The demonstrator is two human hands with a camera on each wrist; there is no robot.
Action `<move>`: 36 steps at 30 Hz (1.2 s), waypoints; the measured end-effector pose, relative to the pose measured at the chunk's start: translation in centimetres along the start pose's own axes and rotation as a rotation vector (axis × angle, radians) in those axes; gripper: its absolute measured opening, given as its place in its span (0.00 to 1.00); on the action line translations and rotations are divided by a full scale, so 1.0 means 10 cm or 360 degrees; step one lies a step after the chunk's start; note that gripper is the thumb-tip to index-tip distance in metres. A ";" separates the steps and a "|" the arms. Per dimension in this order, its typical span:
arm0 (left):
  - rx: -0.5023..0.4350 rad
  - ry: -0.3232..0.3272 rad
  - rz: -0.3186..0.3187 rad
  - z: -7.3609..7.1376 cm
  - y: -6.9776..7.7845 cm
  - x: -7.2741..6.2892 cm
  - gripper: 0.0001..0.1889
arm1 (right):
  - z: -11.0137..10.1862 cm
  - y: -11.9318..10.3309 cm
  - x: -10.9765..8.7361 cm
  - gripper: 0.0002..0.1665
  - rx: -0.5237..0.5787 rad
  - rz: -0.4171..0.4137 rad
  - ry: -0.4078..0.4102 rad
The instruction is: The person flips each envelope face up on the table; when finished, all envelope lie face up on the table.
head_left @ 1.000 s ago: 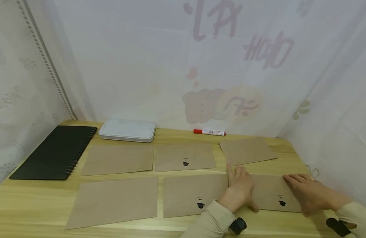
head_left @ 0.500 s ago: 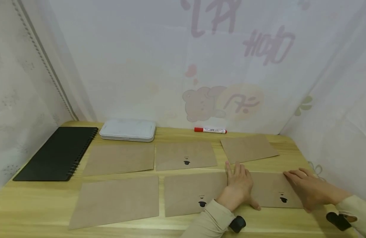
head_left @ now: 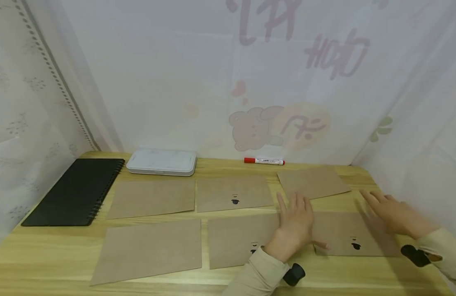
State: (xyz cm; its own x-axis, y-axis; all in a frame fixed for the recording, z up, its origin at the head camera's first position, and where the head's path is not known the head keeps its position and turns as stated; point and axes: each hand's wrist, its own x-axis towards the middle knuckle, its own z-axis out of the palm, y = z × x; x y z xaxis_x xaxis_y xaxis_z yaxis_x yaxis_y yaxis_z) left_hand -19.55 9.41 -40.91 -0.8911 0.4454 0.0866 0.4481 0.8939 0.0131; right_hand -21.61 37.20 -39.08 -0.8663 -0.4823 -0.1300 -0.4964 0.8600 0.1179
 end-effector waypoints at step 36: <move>-0.0624 -0.0224 -0.0201 -0.18 -0.72 0.20 0.34 | 0.00 0.16 1.38 0.73 -0.0221 -0.0049 -0.0226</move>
State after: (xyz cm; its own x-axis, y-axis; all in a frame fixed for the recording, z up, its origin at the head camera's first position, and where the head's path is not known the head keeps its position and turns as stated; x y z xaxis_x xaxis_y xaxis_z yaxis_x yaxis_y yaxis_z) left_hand -24.39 3.74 -39.07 -0.9297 0.3605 -0.0761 0.3040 0.8672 0.3943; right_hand -34.35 31.94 -40.67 -0.8392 -0.4710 -0.2719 -0.5337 0.8094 0.2451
